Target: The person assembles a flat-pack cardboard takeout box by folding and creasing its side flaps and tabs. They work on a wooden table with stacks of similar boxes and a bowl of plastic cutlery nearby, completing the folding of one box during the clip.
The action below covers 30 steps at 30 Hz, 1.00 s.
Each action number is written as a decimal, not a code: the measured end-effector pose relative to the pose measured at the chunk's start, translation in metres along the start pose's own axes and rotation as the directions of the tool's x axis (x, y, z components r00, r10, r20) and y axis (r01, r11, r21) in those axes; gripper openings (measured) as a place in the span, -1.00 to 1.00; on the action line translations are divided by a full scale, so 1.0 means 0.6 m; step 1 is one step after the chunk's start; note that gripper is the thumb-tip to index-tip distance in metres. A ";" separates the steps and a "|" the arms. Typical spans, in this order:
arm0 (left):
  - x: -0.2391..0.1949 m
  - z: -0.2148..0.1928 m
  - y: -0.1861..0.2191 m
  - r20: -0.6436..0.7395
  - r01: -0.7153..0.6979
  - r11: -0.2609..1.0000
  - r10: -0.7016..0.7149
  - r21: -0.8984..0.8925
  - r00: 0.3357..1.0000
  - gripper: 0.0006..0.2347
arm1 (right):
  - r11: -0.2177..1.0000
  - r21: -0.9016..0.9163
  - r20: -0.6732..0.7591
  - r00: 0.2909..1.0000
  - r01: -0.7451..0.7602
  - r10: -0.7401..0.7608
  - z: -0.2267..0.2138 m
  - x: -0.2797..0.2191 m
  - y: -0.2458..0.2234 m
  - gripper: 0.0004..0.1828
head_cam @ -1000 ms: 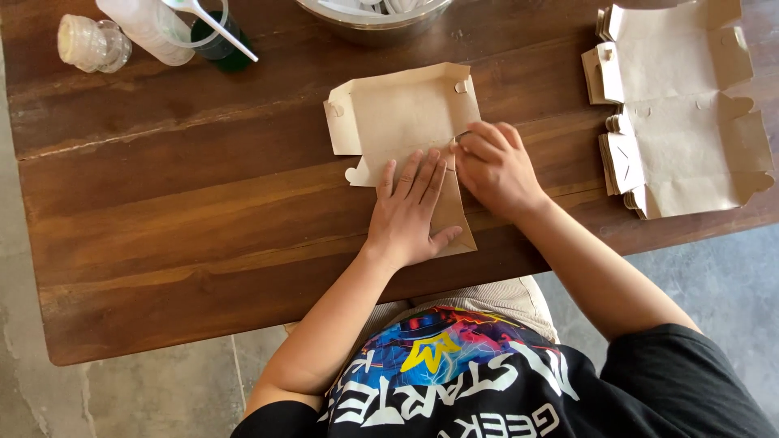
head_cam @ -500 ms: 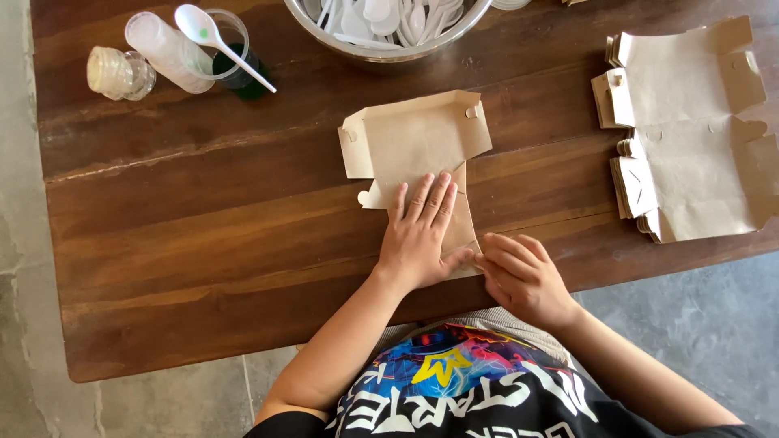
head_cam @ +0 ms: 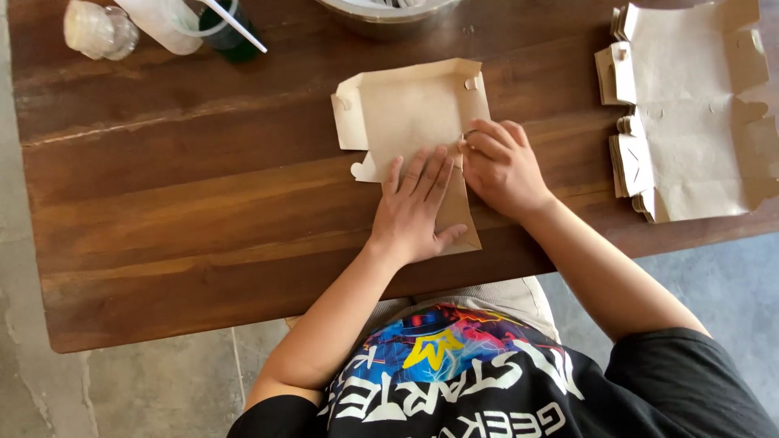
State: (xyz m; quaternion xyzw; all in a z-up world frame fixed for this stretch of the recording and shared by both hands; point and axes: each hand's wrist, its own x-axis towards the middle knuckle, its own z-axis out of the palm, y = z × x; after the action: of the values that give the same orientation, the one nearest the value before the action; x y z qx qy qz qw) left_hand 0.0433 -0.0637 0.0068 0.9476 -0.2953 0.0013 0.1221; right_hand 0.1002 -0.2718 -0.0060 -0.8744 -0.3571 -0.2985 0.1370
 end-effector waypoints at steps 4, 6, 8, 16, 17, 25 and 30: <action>0.003 0.005 -0.001 0.072 0.013 1.000 -0.013 0.000 0.997 -0.07 | 0.984 0.176 0.023 1.000 0.004 -0.008 -0.061 -0.031 -0.059 -0.91; 0.003 0.000 0.001 0.071 0.009 1.000 -0.010 0.009 0.997 -0.06 | 0.975 0.218 0.038 0.999 -0.042 0.034 -0.086 -0.061 -0.096 -0.87; 0.005 0.001 0.000 0.072 0.010 1.000 -0.010 0.000 0.997 -0.04 | 0.977 0.209 0.049 0.998 -0.045 0.035 -0.109 -0.063 -0.122 -0.89; 0.005 0.002 -0.002 0.089 0.006 1.000 -0.009 0.029 0.996 -0.03 | 0.980 0.196 0.056 0.998 -0.041 0.030 -0.064 -0.048 -0.062 -0.89; 0.004 0.003 -0.002 0.088 0.005 1.000 -0.007 0.020 0.996 -0.04 | 0.987 0.157 0.040 0.999 -0.025 0.019 -0.051 -0.036 -0.045 -0.89; 0.002 0.001 -0.001 0.061 0.011 1.000 -0.011 -0.005 0.998 -0.05 | 1.000 0.017 0.012 1.000 -0.015 0.014 -0.006 0.007 0.009 -0.89; 0.004 0.003 -0.002 0.068 0.010 1.000 -0.008 -0.023 0.998 -0.06 | 0.974 0.226 0.036 0.999 -0.013 0.005 -0.085 -0.019 -0.072 -0.88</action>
State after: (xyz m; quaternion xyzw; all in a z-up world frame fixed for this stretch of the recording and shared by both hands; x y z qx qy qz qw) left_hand 0.0458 -0.0645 0.0047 0.9469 -0.2949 -0.0351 0.1230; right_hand 0.0416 -0.2707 0.0281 -0.8598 -0.3873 -0.2399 0.2307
